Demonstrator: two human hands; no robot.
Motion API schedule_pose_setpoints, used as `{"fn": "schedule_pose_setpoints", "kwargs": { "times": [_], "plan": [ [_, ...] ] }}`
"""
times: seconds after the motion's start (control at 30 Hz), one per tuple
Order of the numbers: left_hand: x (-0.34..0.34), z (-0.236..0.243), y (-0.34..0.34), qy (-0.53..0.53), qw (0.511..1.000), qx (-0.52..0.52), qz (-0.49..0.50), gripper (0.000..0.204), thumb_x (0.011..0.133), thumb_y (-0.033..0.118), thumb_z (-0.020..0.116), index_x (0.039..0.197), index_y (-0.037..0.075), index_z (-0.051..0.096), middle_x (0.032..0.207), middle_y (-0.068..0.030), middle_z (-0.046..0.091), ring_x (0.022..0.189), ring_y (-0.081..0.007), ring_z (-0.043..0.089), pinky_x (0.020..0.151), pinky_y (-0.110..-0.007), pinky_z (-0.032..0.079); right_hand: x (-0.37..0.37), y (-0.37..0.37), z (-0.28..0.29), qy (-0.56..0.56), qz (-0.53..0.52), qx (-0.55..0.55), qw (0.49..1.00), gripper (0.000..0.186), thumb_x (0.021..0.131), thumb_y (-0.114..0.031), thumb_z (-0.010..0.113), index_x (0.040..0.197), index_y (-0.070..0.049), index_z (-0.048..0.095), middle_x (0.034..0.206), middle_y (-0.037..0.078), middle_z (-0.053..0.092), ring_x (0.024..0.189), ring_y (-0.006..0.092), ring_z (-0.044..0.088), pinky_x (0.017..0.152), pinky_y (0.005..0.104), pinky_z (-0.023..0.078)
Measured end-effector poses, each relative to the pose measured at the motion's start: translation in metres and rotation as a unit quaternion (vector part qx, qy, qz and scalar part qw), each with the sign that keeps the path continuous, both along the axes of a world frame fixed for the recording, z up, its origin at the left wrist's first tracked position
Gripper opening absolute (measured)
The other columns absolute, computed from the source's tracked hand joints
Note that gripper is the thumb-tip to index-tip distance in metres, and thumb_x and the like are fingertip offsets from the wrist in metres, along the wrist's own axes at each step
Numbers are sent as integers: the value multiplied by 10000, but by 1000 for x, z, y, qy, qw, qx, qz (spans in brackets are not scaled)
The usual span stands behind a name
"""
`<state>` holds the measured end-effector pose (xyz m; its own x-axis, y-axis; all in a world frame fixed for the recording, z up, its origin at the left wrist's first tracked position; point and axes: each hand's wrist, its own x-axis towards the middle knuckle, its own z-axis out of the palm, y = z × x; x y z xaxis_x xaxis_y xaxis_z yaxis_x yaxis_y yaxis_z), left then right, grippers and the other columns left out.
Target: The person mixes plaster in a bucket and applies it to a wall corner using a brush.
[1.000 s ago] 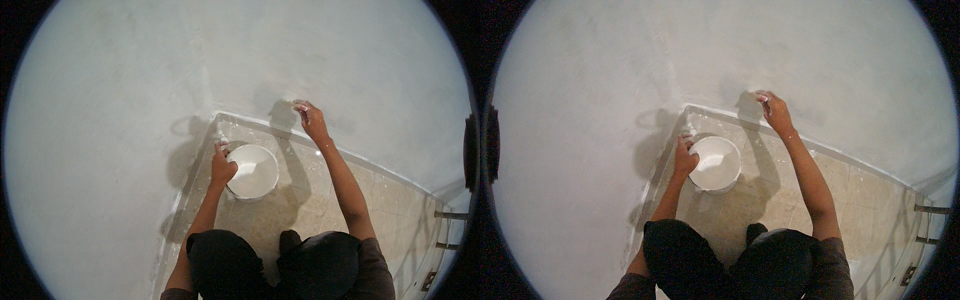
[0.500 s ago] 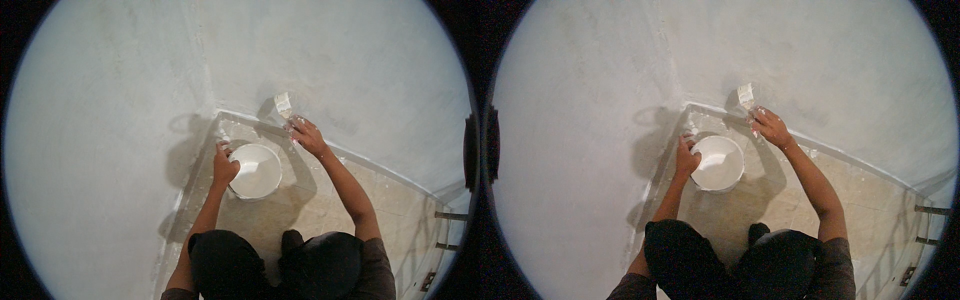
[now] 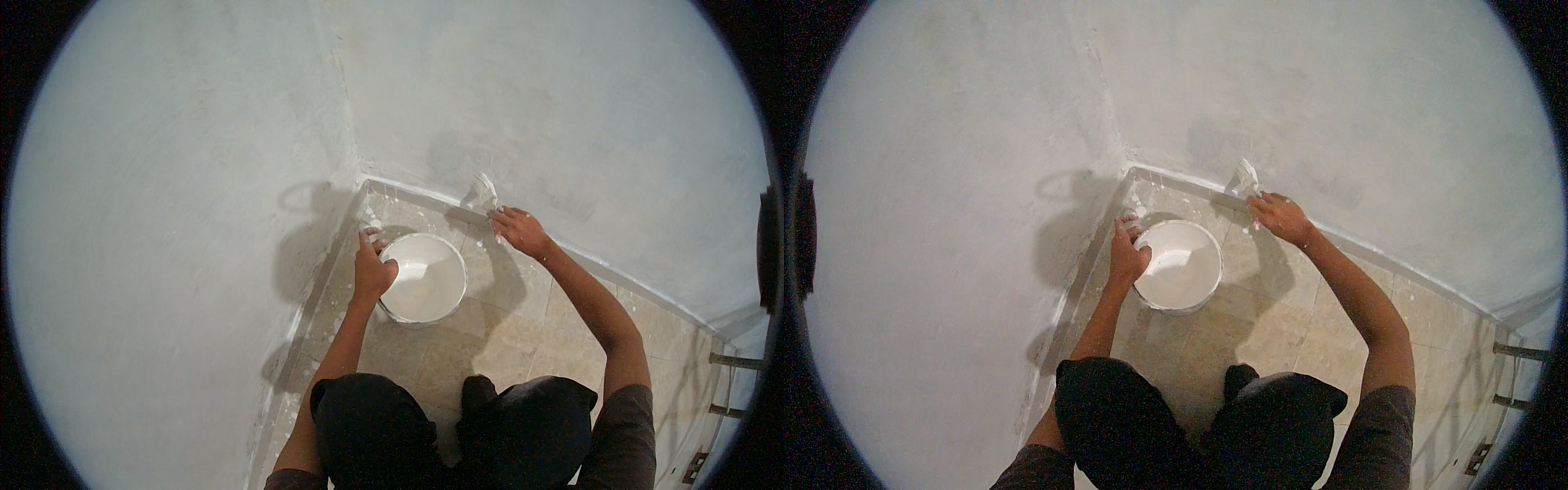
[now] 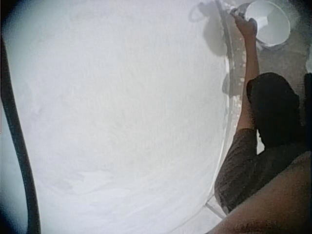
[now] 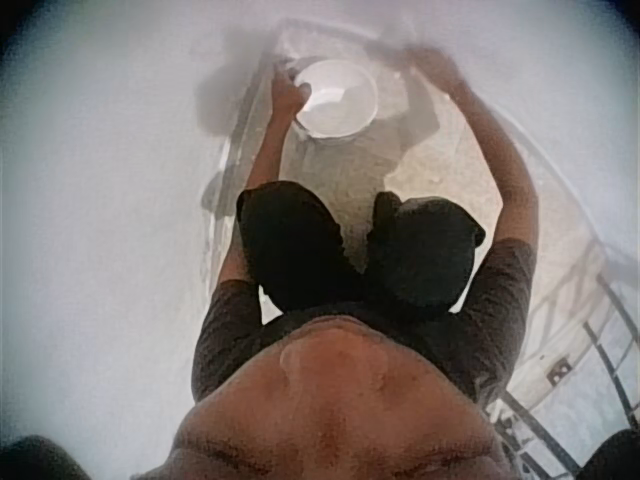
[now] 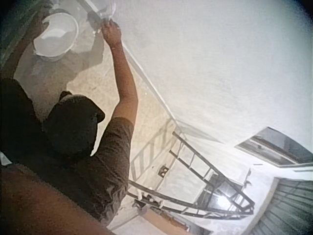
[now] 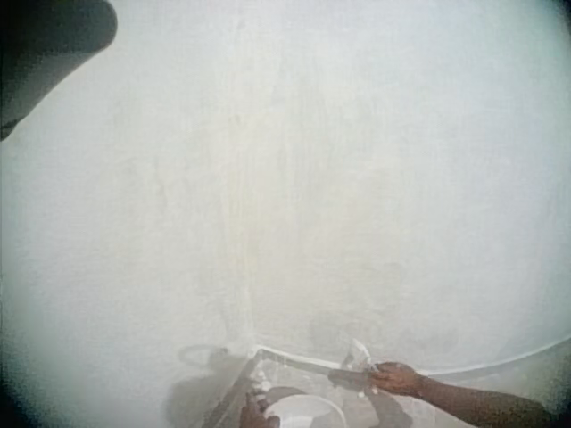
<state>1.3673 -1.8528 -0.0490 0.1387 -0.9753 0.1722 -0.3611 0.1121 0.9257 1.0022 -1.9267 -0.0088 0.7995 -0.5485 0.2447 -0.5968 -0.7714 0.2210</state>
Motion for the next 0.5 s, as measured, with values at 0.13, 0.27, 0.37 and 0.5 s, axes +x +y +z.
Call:
{"fn": "schedule_pose_setpoints", "kwargs": {
  "times": [0.13, 0.27, 0.37, 0.5],
  "plan": [
    [3, -1, 0, 2, 1000, 0, -2, 637, 633, -38, 549, 1247, 30, 393, 1024, -259, 687, 974, -392, 671, 875, -414, 516, 33, 26, 22, -187, -68, 87, 976, 284, 858, -17, 606, 1136, -55, 568, 1200, 136, 594, 990, 333, 639, 821, 420, 558],
    [1, 3, 0, 8, 1000, 11, -3, 619, 641, -39, 550, 1235, 24, 388, 1013, -255, 687, 961, -392, 672, 872, -418, 514, 49, 16, 32, -308, -64, 94, 945, 209, 926, -71, 570, 1135, -78, 572, 1136, 141, 592, 951, 346, 642, 758, 422, 563],
    [-2, 4, 1, 23, 1000, -5, -20, 609, 645, -43, 555, 1228, 21, 388, 995, -252, 689, 963, -396, 670, 872, -413, 514, 44, -2, 29, -301, -90, 69, 947, 171, 966, -134, 545, 1127, -89, 576, 1082, 133, 590, 925, 358, 639, 725, 437, 562],
    [-1, -1, -1, -21, 1000, -15, -4, 631, 653, -93, 552, 1244, 39, 372, 972, -217, 698, 959, -326, 682, 885, -374, 509, 35, -6, 49, -271, -100, 3, 957, 199, 932, -116, 576, 1131, -107, 589, 1144, 108, 607, 955, 341, 644, 728, 434, 565]
  ]
}}
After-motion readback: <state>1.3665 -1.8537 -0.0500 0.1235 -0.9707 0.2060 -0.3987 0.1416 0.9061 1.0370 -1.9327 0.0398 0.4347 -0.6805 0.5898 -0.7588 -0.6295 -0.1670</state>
